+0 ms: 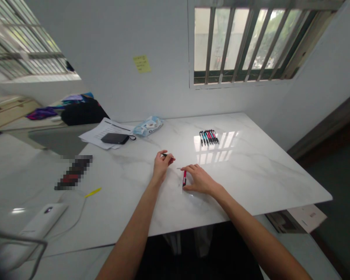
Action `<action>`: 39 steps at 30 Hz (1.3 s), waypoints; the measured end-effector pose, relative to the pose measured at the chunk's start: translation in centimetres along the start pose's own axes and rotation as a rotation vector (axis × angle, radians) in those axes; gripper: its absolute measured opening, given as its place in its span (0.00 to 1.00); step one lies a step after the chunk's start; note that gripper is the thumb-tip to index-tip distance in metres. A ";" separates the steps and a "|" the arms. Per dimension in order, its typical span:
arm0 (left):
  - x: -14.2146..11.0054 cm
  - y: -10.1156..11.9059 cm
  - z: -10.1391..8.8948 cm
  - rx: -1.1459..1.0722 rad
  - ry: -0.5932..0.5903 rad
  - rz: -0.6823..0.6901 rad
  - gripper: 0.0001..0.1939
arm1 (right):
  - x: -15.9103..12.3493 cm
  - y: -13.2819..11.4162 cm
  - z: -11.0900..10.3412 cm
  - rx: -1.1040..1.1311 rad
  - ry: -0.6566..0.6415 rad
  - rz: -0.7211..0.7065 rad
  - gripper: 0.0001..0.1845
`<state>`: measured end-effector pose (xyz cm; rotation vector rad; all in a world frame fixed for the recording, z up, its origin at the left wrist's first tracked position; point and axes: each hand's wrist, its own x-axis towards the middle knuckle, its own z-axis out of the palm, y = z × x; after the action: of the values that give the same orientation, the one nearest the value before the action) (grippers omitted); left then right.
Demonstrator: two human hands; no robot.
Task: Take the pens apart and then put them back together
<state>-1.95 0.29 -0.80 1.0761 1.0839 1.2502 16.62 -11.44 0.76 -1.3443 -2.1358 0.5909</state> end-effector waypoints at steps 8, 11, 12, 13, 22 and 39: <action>-0.5 0.3 0.3 0.104 -0.244 -0.010 0.26 | 2.2 -0.2 -1.8 -0.007 0.265 -0.076 0.47; -1.0 0.7 0.5 0.072 -0.338 -0.035 0.30 | 3.2 -0.3 -2.1 0.029 0.242 -0.117 0.50; -1.1 0.9 0.5 0.059 -0.381 -0.057 0.31 | 3.4 -0.3 -2.1 0.043 0.236 -0.125 0.51; -1.3 1.0 0.4 0.047 -0.423 -0.085 0.31 | 3.6 -0.4 -2.0 0.057 0.234 -0.129 0.51; -1.6 1.5 -0.1 0.047 -0.458 -0.194 0.29 | 3.7 0.0 -1.2 0.128 0.277 -0.099 0.50; -0.7 0.8 0.3 0.033 -0.386 0.010 0.25 | 2.3 0.0 1.4 0.218 0.160 -0.026 0.04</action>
<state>-1.85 -0.43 0.07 1.2862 0.8055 0.9818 14.87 -9.46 0.18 -1.2007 -1.8991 0.6612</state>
